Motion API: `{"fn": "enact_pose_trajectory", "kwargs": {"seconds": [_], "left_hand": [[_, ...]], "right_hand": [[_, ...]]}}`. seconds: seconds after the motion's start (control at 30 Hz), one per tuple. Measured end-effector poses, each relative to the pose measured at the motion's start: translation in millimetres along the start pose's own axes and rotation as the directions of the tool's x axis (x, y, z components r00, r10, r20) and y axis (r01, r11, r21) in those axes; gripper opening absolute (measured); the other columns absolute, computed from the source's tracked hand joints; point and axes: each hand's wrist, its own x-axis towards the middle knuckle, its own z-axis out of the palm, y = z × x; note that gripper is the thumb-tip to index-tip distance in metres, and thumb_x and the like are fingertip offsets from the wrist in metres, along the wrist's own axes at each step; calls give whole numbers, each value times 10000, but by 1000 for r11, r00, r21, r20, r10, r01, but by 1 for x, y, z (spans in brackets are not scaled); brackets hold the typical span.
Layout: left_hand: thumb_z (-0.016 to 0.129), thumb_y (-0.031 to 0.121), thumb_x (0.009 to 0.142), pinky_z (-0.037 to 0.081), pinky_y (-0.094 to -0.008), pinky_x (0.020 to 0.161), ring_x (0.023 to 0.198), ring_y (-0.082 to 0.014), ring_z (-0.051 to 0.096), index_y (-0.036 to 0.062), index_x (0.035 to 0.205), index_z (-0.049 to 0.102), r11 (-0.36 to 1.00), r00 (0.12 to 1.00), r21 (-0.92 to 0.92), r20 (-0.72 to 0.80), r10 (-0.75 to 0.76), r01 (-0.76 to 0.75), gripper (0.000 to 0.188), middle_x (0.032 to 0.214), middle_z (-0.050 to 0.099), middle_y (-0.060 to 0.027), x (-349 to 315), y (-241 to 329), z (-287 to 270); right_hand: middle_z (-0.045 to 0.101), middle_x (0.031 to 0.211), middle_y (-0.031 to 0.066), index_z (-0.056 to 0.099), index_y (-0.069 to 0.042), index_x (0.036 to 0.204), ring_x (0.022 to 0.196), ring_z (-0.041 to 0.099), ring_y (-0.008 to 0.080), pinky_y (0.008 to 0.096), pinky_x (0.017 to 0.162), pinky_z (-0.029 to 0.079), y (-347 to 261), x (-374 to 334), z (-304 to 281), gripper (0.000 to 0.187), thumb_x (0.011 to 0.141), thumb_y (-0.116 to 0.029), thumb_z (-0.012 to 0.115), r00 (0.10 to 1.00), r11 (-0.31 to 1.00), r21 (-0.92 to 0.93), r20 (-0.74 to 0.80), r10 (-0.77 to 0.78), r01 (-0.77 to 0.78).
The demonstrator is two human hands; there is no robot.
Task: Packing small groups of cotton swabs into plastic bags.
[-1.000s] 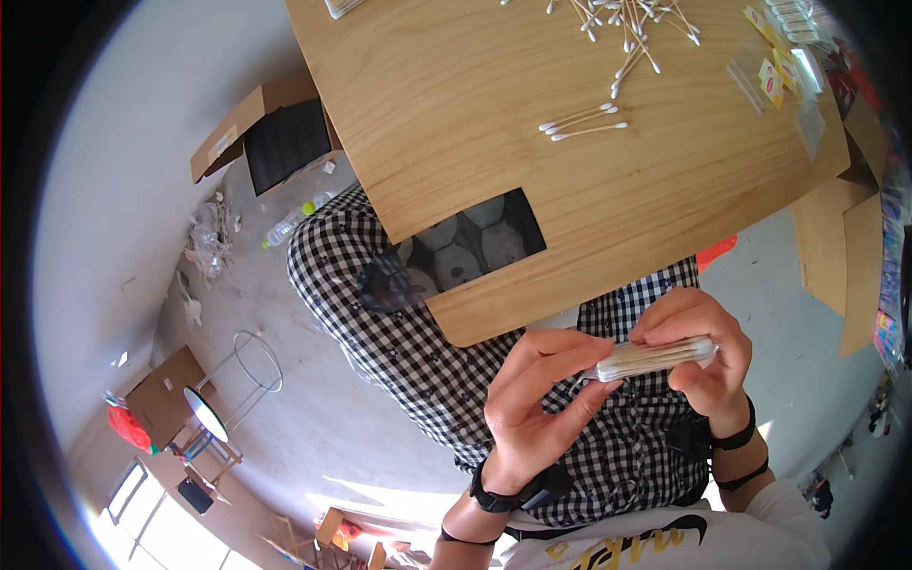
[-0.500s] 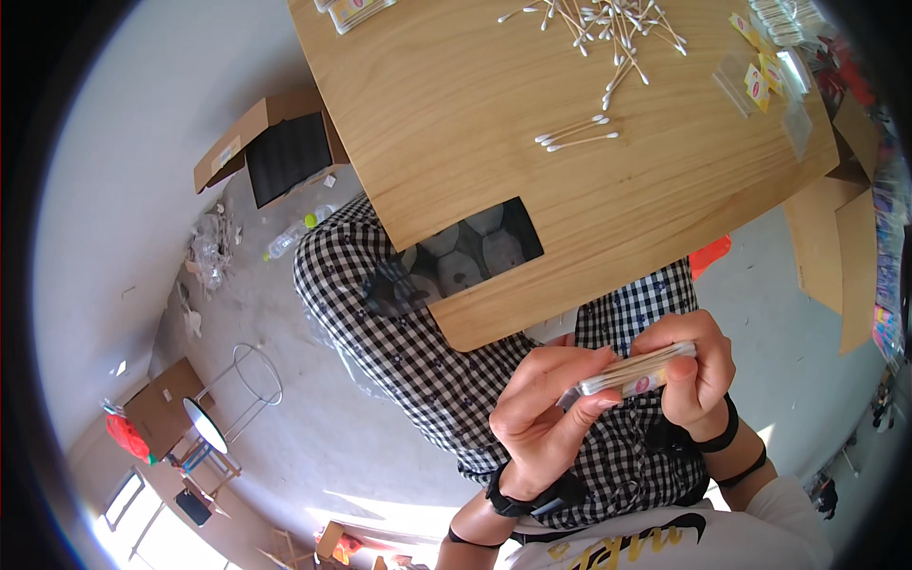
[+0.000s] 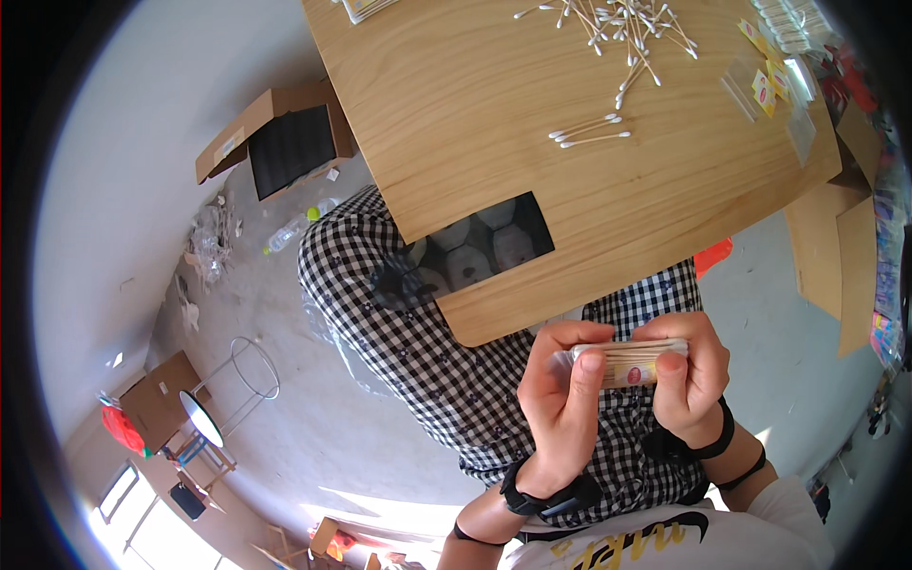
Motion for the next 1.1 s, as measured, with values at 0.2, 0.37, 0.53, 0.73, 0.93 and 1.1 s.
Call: {"fn": "enact_pose_trajectory", "kwargs": {"seconds": [0.2, 0.37, 0.53, 0.73, 0.93, 1.1], "left_hand": [[466, 161, 1021, 314, -217, 518, 587, -41, 410, 24, 776, 526, 977, 980, 179, -136, 145, -119, 288, 710, 542, 2, 13, -13, 9], [482, 144, 999, 359, -257, 500, 551, -118, 472, 0, 744, 530, 890, 922, 375, -180, 343, -258, 297, 677, 557, -63, 19, -19, 7], [512, 123, 972, 389, -291, 499, 554, -193, 508, -29, 741, 542, 759, 813, 456, -119, 570, -465, 278, 680, 573, -106, 25, -24, 4], [445, 176, 1017, 335, -257, 483, 528, -111, 449, -1, 707, 517, 887, 898, 348, -206, 388, -304, 365, 627, 538, -59, 26, -18, 9], [392, 221, 1050, 256, -228, 463, 496, -47, 358, 37, 645, 457, 989, 956, 135, -274, 100, -64, 450, 571, 464, -2, 24, -10, 22], [449, 145, 1025, 312, -224, 456, 513, -47, 412, 14, 713, 503, 887, 898, 362, -219, 381, -288, 343, 599, 530, -6, 23, -23, 9]], "right_hand": [[676, 782, 100, 622, -6, 918, 567, 622, 207, 288, 510, 478, 3, 2, 6, 304, 984, -287, 526, 990, 976, -162, 36, -138, 142], [657, 750, 94, 611, 0, 899, 552, 607, 219, 286, 498, 460, 1, 2, 14, 267, 993, -227, 505, 997, 988, -140, -28, -74, 70], [620, 704, 89, 596, -7, 890, 532, 584, 214, 271, 499, 440, -8, 9, 17, 218, 998, -164, 489, 973, 971, 64, -11, 232, -231], [619, 706, 92, 591, -13, 881, 522, 578, 210, 268, 492, 444, 1, 6, 16, 185, 977, -163, 540, 986, 986, -15, 11, 164, -164], [651, 741, 88, 592, -5, 874, 510, 586, 226, 300, 457, 445, 7, 12, 7, 147, 939, -137, 595, 948, 922, -221, 78, -307, 317], [630, 726, 89, 588, -2, 877, 510, 574, 207, 290, 459, 429, 10, 4, 17, 155, 956, -133, 564, 998, 997, -64, -30, -55, 53]]}}
